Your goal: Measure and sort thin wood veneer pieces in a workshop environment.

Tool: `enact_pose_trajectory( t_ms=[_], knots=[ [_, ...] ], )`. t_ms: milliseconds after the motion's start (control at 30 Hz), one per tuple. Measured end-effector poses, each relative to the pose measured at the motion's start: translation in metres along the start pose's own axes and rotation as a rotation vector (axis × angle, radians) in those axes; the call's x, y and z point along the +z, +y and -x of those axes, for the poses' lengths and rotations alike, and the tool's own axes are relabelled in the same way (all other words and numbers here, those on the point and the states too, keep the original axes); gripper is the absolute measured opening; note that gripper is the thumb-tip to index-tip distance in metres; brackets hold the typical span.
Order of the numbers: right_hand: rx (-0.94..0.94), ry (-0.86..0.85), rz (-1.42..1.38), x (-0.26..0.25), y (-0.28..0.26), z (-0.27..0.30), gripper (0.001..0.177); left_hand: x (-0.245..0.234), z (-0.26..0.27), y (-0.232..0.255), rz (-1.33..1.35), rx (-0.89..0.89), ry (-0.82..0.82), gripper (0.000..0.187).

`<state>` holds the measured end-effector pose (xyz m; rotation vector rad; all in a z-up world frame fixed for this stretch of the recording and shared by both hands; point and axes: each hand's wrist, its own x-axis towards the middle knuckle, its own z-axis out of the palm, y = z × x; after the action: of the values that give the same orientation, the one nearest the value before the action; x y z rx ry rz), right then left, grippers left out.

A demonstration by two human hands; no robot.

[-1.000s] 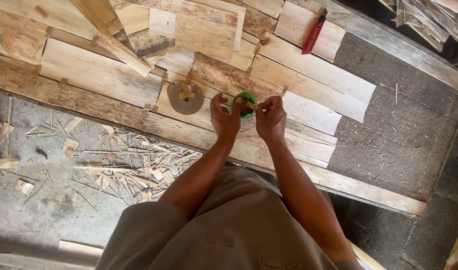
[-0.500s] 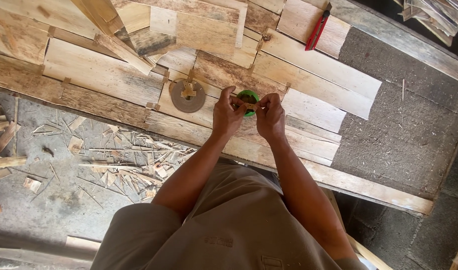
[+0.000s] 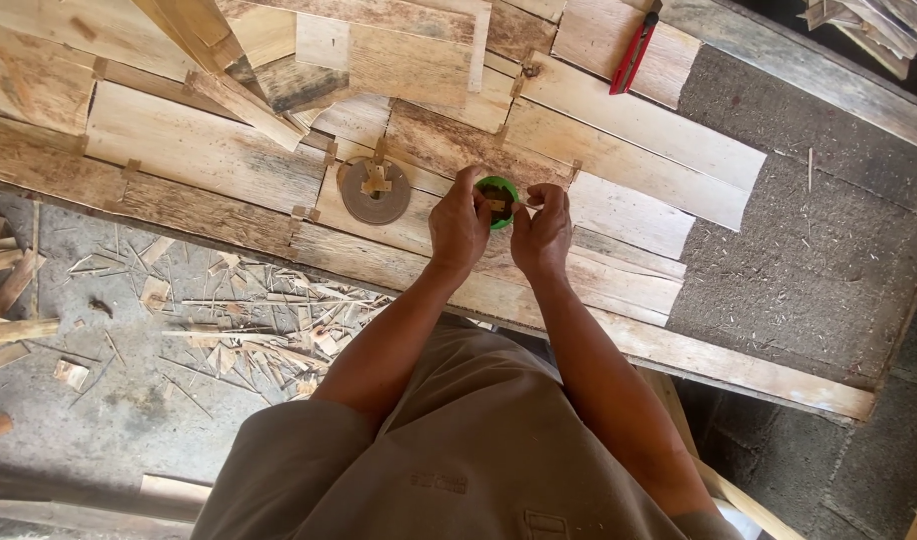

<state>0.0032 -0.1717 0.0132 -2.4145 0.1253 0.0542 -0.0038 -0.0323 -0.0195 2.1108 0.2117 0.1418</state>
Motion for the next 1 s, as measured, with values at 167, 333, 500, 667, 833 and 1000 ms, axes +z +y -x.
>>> enact_pose_trajectory(
  t_ms=[167,333,500,667,833,1000],
  knots=[
    [0.030,0.057,-0.032,0.027,0.018,-0.005,0.037,0.003,0.003,-0.003,0.084,0.048,0.047,0.052],
    [0.240,-0.007,-0.109,0.042,0.015,-0.008,0.040,0.004,0.004,-0.006,0.079,0.064,0.073,0.048],
    [0.271,0.021,-0.168,0.052,0.032,-0.013,0.032,0.004,0.004,-0.009,0.103,0.048,0.036,0.048],
    [0.316,0.079,-0.211,0.044,0.028,-0.016,0.023,-0.003,-0.003,-0.008,0.262,-0.107,-0.035,0.053],
    [0.144,0.207,-0.157,0.014,0.007,-0.013,0.027,-0.013,-0.015,0.005,0.487,-0.246,-0.042,0.054],
    [0.258,-0.108,-0.696,0.015,0.019,-0.031,0.024,-0.008,-0.030,0.021,0.700,-0.245,-0.052,0.055]
  ],
)
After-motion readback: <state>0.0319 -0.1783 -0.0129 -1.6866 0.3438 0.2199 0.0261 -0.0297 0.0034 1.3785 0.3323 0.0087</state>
